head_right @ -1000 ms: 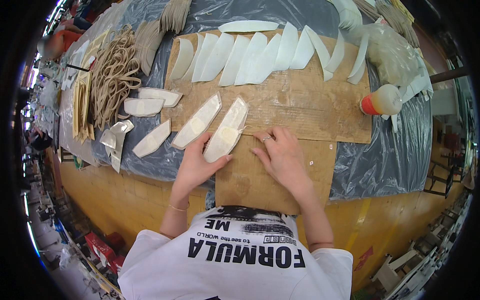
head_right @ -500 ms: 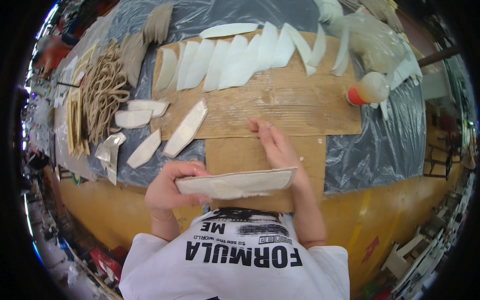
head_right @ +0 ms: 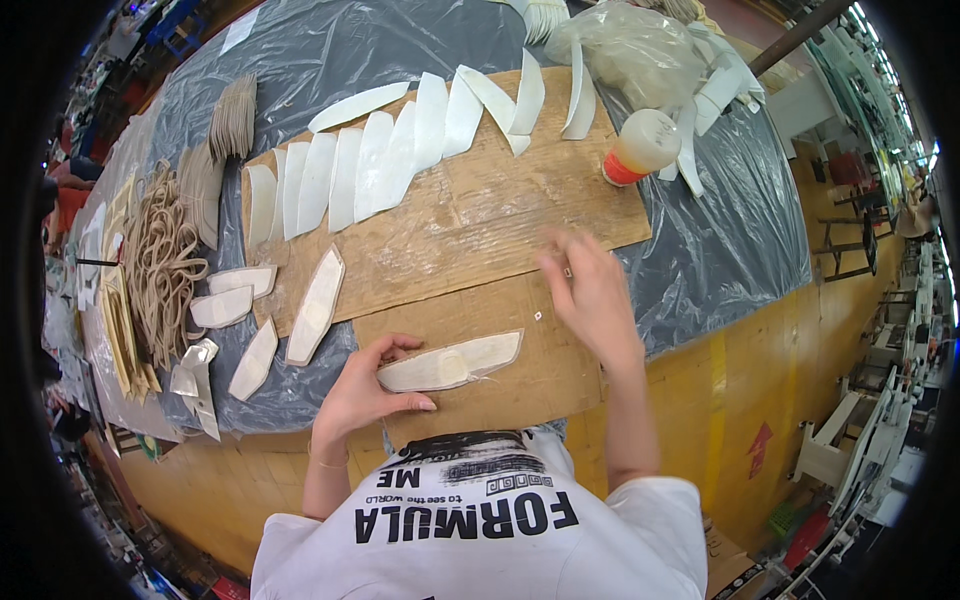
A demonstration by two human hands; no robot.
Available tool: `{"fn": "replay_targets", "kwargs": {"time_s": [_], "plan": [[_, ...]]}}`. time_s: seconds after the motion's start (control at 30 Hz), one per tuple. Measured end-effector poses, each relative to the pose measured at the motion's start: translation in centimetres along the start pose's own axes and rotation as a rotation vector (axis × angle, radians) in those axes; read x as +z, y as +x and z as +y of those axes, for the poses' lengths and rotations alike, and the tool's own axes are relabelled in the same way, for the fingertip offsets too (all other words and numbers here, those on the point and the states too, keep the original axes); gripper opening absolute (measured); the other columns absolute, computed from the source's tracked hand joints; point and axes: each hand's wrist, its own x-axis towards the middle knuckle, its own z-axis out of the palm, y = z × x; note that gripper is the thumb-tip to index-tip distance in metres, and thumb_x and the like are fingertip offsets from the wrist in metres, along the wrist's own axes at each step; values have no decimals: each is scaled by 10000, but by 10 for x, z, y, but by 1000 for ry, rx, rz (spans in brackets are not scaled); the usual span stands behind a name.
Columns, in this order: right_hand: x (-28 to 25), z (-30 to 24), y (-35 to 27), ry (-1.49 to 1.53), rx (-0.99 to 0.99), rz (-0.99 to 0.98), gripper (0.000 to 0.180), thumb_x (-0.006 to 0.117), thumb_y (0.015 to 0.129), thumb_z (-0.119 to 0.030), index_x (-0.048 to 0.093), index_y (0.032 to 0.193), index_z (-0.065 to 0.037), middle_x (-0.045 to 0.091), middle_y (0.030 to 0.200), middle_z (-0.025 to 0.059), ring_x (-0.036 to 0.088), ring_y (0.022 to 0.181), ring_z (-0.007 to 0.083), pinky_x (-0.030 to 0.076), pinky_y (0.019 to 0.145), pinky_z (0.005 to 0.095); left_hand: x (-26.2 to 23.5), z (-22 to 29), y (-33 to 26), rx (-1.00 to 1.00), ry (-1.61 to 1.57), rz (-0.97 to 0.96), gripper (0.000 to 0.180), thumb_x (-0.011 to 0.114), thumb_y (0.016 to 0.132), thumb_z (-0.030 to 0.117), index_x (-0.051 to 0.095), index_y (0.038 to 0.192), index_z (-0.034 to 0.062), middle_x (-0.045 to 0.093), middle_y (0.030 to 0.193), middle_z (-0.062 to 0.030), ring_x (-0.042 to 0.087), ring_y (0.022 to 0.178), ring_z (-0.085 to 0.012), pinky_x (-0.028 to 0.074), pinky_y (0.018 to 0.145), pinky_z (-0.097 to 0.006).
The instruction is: The person repeatedly picks up white curved pieces and a flat piece, applies glue from a bottle to the flat piece, and presses the curved piece onto it. They smooth the joined piece and place it aside, repeating the cycle with new pieces from the table.
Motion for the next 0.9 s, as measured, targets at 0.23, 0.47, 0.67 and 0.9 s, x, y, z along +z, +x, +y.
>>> {"fn": "replay_targets", "kwargs": {"time_s": [0.23, 0.47, 0.67, 0.9], "plan": [[1, 27, 159, -820, -354, 12, 498, 576, 819, 19, 552, 1293, -133, 472, 1371, 193, 544, 1164, 323, 472, 928, 423, 2, -15, -12, -53, -426, 111, 572, 704, 834, -33, 446, 1345, -17, 626, 1085, -98, 636, 930, -107, 521, 787, -214], [12, 44, 249, -1183, -497, -136, 178, 632, 808, -92, 713, 963, -123, 503, 1324, 97, 547, 1150, 223, 482, 885, 358, 16, -34, -18, 2, -694, 185, 583, 550, 866, -134, 373, 1410, -22, 598, 1063, -71, 576, 886, -64, 491, 736, -197], [-1, 46, 261, -1106, -536, -218, 107, 647, 803, -105, 715, 886, -95, 629, 1058, 54, 601, 1054, 228, 513, 818, 378, 21, -42, -18, 10, -686, 216, 553, 550, 874, -128, 379, 1394, -48, 594, 1043, -62, 557, 851, -50, 476, 724, -182], [-5, 47, 257, -704, -370, -316, 155, 600, 772, 12, 657, 912, -26, 612, 1039, 118, 598, 1003, 333, 493, 849, 431, 25, -38, -16, 9, -644, 252, 537, 545, 890, -103, 375, 1396, -49, 601, 1119, -96, 592, 923, -79, 487, 762, -191]]}}
